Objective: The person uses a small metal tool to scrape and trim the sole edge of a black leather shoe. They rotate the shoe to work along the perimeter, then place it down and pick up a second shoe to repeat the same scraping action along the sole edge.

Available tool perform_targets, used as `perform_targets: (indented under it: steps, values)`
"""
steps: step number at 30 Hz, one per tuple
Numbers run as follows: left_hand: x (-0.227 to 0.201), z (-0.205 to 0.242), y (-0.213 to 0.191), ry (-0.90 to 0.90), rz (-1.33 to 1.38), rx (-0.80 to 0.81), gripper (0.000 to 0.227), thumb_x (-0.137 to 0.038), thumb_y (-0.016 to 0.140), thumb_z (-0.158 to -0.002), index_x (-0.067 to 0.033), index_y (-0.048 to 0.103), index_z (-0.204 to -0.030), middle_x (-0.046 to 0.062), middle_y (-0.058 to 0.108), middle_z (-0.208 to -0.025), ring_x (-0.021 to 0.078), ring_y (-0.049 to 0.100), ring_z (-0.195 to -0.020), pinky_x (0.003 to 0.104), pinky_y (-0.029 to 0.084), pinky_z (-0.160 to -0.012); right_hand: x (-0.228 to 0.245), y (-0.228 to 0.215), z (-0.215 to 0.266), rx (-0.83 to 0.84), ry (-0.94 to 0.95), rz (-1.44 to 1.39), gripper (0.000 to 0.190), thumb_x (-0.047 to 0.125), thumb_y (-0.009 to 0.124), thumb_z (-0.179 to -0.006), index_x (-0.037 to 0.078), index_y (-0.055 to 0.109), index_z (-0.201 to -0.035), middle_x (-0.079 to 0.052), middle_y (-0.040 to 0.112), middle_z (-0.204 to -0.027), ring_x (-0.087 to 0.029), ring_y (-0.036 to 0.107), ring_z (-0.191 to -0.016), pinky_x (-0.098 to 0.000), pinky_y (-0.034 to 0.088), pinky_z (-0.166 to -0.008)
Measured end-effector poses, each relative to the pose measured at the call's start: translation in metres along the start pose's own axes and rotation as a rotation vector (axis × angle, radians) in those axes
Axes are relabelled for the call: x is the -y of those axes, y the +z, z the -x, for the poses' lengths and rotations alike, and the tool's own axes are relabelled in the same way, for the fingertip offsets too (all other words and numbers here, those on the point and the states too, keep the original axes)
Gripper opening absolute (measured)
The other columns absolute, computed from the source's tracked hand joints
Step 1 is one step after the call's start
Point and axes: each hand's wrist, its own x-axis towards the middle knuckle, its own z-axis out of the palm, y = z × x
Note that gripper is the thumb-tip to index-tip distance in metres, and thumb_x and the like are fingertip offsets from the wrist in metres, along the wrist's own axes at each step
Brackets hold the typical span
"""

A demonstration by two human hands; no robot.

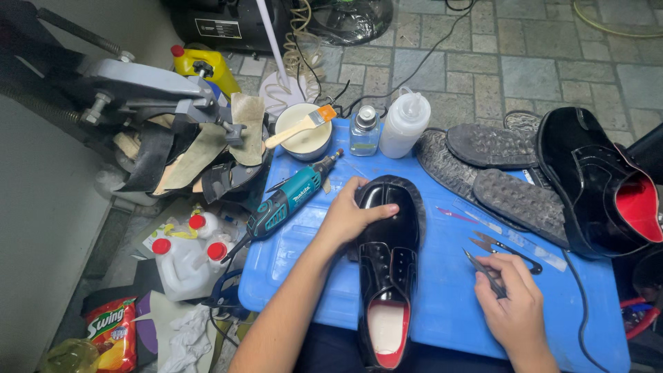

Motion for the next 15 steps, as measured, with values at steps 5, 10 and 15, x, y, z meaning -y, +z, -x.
perform_targets:
  steps: [5,10,15]
  values:
    - [0.031,-0.001,0.002,0.034,0.806,0.181,0.044,-0.02,0.084,-0.087,-0.0068,0.059,-0.121,0.006,0.071,-0.105,0.0151,0.07,-0.091,0.031,0.058,-0.082,0.004,0.021,0.013,0.12,0.178,-0.617,0.024,0.001,0.06,-0.093,-0.002,0.062,-0.117,-0.01,0.07,-0.11,-0.015,0.069,-0.104,-0.028,0.053,-0.092]
    - [0.055,-0.01,0.007,0.091,1.024,0.175,0.038,-0.024,0.073,-0.097,-0.0055,0.058,-0.126,0.009,0.071,-0.112,0.0184,0.07,-0.1,0.033,0.057,-0.09,0.036,0.037,0.026,0.154,0.042,-0.559,0.027,0.002,0.061,-0.095,-0.003,0.067,-0.121,-0.01,0.071,-0.102,-0.017,0.07,-0.095,-0.0284,0.054,-0.087]
    - [0.059,-0.015,0.011,0.189,1.048,0.172,0.04,-0.028,0.068,-0.101,-0.0074,0.056,-0.133,0.008,0.067,-0.124,0.0194,0.066,-0.113,0.035,0.052,-0.101,0.061,0.047,0.019,0.107,-0.104,-0.304,0.025,0.004,0.066,-0.092,-0.004,0.07,-0.116,-0.011,0.072,-0.096,-0.021,0.067,-0.088,-0.0304,0.052,-0.081]
